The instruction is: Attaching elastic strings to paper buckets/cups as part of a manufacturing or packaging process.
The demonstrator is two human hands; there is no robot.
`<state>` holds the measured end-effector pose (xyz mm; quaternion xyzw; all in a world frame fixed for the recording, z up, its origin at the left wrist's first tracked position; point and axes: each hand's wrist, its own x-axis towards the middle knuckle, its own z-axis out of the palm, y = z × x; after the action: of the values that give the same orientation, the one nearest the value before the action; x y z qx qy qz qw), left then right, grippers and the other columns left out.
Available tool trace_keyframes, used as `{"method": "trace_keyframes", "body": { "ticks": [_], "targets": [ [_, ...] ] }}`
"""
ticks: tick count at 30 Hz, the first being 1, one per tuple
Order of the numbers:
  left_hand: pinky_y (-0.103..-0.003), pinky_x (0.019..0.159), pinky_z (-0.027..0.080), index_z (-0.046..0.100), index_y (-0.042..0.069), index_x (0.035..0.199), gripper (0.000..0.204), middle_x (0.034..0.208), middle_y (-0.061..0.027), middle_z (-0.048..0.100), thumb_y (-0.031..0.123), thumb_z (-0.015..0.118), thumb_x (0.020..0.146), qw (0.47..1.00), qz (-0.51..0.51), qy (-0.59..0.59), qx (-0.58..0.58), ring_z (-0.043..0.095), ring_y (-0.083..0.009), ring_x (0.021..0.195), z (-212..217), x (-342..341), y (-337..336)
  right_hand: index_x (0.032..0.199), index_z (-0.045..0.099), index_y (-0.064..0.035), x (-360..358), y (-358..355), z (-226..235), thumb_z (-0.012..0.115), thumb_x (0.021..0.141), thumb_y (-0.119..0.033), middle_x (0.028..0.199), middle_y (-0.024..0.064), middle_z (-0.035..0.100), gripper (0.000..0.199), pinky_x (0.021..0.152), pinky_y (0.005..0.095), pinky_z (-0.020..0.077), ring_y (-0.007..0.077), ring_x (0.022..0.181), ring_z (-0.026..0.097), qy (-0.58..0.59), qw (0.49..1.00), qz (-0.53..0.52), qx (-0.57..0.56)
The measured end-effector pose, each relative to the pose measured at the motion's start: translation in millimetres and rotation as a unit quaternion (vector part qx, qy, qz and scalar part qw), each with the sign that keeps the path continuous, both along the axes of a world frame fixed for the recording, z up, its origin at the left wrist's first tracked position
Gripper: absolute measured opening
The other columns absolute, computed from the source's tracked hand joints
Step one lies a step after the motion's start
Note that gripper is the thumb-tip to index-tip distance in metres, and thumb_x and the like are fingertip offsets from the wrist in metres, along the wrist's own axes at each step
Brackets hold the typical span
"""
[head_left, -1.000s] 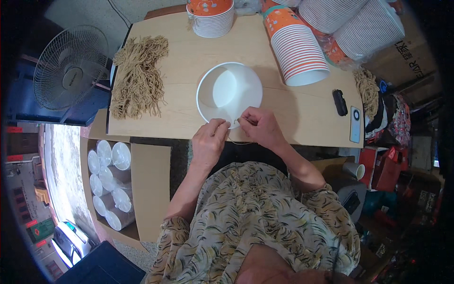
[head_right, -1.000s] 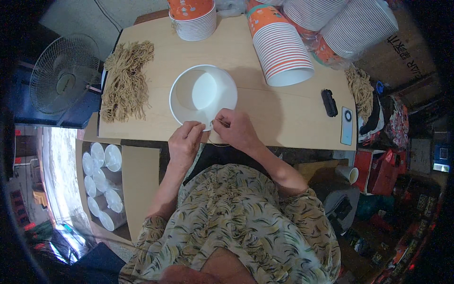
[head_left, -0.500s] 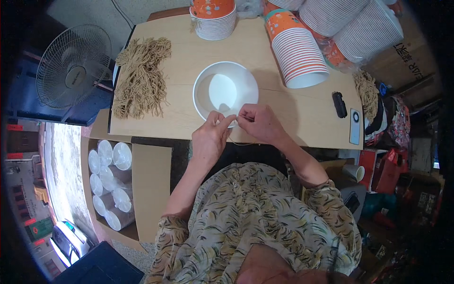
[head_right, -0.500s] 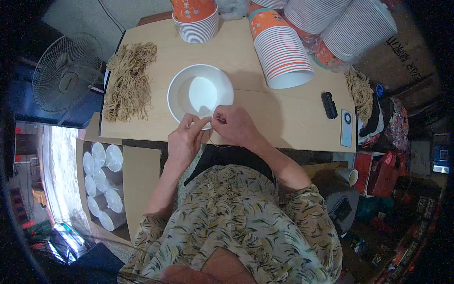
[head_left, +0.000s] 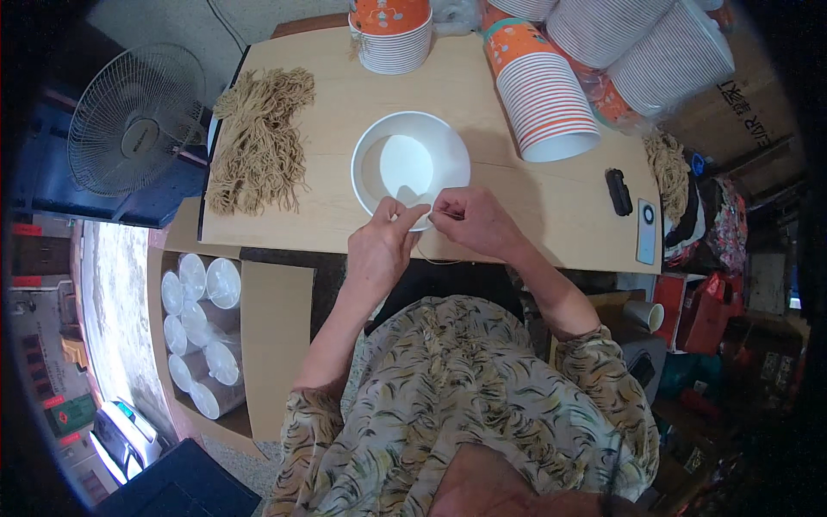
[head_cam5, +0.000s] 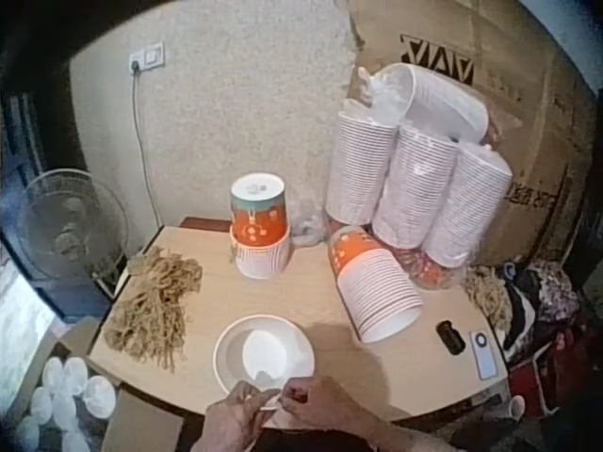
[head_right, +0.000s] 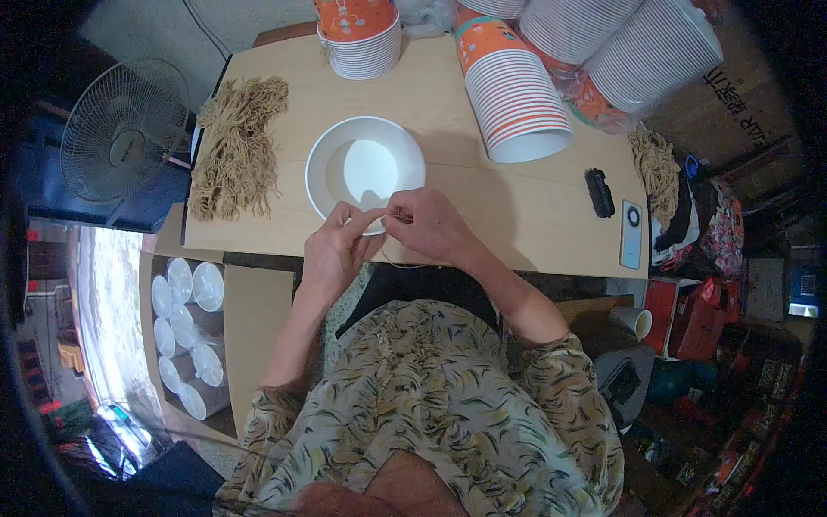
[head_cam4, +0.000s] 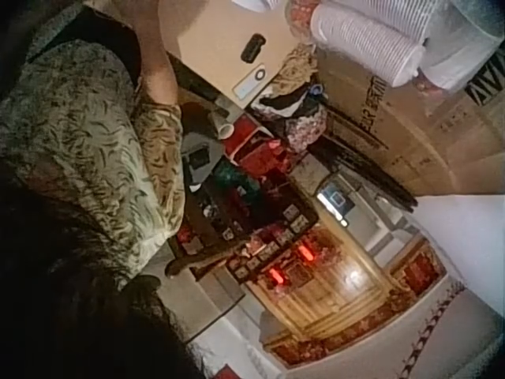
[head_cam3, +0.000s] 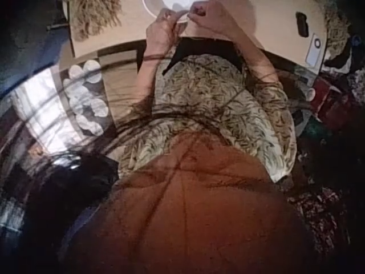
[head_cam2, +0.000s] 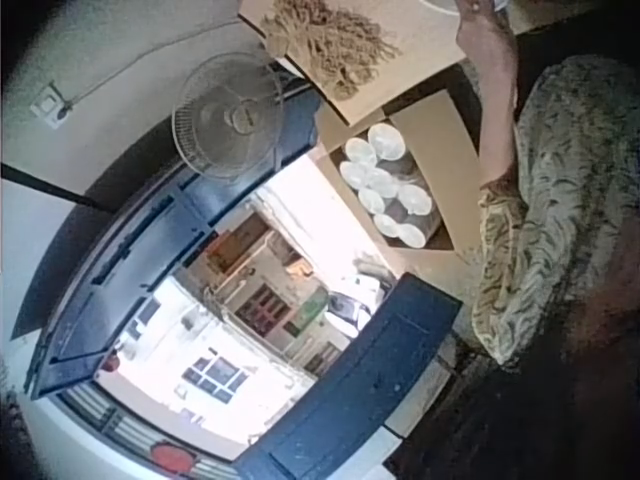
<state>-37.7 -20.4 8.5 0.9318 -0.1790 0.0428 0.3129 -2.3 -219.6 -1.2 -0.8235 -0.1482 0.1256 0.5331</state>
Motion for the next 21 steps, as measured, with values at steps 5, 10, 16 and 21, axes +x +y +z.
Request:
{"method": "trace_keyframes", "body": {
  "ticks": [5, 10, 16, 21],
  "targets": [
    [-0.043, 0.064, 0.055, 0.071, 0.019, 0.114, 0.033, 0.094, -0.0064, 0.06, 0.009, 0.073, 0.082, 1.0, -0.007, 0.003, 0.001, 0.068, -0.0292, 0.077, -0.3, 1.3, 2.0, 0.082, 0.067, 0.0027, 3.1, -2.8, -2.6, 0.07, 0.083, -0.017, 0.061, 0.0109, 0.061, 0.02, 0.056, 0.035, 0.0461, 0.0157, 0.054, 0.055, 0.018, 1.0, 0.002, -0.002],
    [-0.042, 0.063, 0.055, 0.073, 0.019, 0.11, 0.029, 0.094, -0.0061, 0.06, 0.009, 0.073, 0.083, 1.0, 0.005, 0.007, -0.011, 0.068, -0.0291, 0.077, -0.9, -0.1, 1.1, 0.081, 0.067, 0.0026, 2.9, -3.1, -6.0, 0.069, 0.084, -0.019, 0.061, 0.0104, 0.061, 0.022, 0.055, 0.0351, 0.0454, 0.015, 0.053, 0.054, 0.01, 1.0, 0.005, -0.007],
    [-0.042, 0.063, 0.055, 0.073, 0.018, 0.108, 0.028, 0.095, -0.0061, 0.061, 0.008, 0.073, 0.083, 1.0, -0.002, -0.001, -0.027, 0.068, -0.0287, 0.076, -5.5, 1.3, 3.4, 0.082, 0.068, 0.0022, 4.5, -1.1, 0.2, 0.07, 0.084, -0.022, 0.062, 0.012, 0.062, 0.024, 0.057, 0.0344, 0.0478, 0.016, 0.055, 0.056, 0.003, 1.0, 0.014, -0.016],
    [-0.04, 0.063, 0.054, 0.077, 0.017, 0.1, 0.022, 0.093, -0.0056, 0.064, 0.007, 0.075, 0.081, 0.999, 0.017, -0.001, -0.048, 0.068, -0.0264, 0.074, -7.3, 4.2, 2.6, 0.088, 0.066, 0.0007, -1.1, 0.7, 6.6, 0.071, 0.091, -0.011, 0.068, -0.0011, 0.062, 0.014, 0.054, 0.0218, 0.0443, 0.0031, 0.06, 0.055, 0.004, 1.0, -0.02, -0.016]
  ]
}}
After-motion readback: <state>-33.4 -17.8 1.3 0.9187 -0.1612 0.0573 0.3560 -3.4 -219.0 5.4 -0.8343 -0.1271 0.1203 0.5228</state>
